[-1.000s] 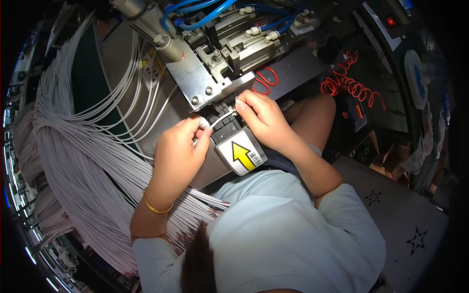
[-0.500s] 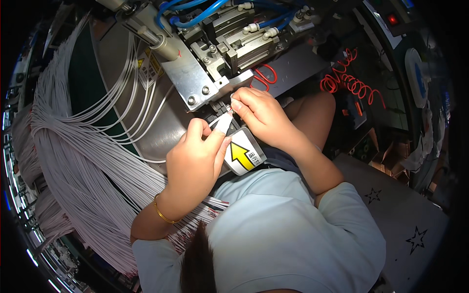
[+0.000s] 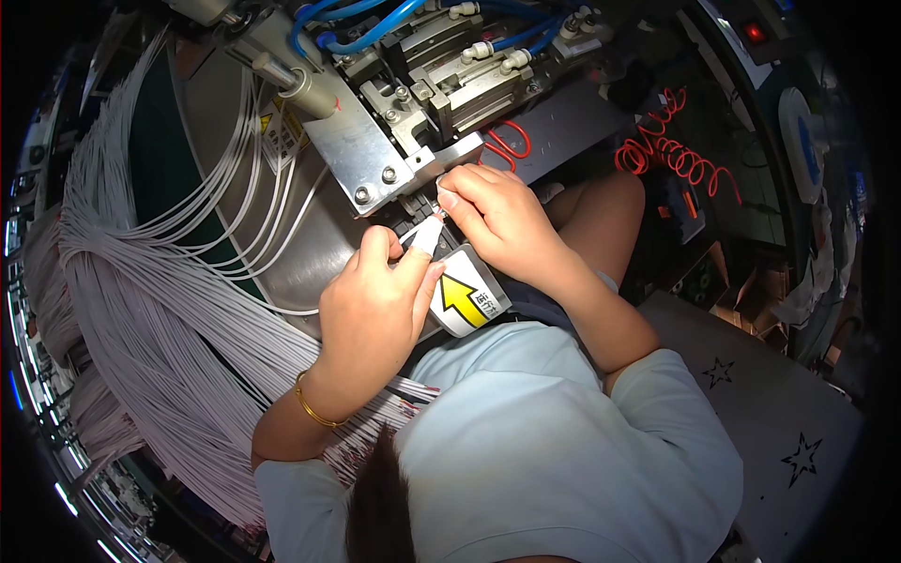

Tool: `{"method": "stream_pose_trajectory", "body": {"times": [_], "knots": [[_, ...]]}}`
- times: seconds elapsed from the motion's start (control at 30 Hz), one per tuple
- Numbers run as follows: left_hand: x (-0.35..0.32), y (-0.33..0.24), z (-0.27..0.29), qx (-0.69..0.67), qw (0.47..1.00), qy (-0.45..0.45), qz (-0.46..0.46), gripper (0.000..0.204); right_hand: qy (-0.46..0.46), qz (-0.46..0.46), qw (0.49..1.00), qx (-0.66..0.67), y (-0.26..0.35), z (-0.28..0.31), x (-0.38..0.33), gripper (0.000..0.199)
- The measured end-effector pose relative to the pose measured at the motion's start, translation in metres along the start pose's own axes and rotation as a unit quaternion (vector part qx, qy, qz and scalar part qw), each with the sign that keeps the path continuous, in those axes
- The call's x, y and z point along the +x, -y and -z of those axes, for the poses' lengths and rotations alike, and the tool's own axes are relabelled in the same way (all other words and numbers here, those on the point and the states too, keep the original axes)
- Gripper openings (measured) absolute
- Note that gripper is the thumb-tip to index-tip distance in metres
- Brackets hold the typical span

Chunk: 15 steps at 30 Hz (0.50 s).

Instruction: The person places a bundle of wires on the work table, separates and aligns the ends of individual wires by hand to feed them into a machine, and removes tape wraps from their fingers.

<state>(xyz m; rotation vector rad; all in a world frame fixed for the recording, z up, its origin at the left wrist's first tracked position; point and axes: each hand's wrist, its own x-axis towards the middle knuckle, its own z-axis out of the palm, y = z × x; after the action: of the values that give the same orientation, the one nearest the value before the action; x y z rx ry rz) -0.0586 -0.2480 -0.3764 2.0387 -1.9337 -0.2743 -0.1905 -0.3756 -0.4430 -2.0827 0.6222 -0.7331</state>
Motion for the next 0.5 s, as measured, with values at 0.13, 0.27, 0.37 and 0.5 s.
{"method": "stream_pose_trajectory", "body": {"times": [0.13,0.27,0.37,0.5], "knots": [[0.003,0.000,0.000,0.015,1.000,0.007,-0.007,0.016,0.020,-0.014,0.998,0.050,-0.001,0.003,-0.005,0.013],[0.008,0.002,-0.001,0.012,1.000,0.006,-0.026,0.014,0.058,-0.086,0.985,0.138,-0.004,0.005,-0.001,0.013],[0.007,0.002,0.007,0.002,1.000,0.000,-0.026,0.012,0.064,-0.098,0.981,0.155,-0.003,0.003,-0.003,0.013],[0.005,-0.016,0.062,-0.136,0.988,0.021,-0.072,0.010,0.044,-0.056,0.992,0.106,-0.006,-0.003,-0.004,0.014]]}}
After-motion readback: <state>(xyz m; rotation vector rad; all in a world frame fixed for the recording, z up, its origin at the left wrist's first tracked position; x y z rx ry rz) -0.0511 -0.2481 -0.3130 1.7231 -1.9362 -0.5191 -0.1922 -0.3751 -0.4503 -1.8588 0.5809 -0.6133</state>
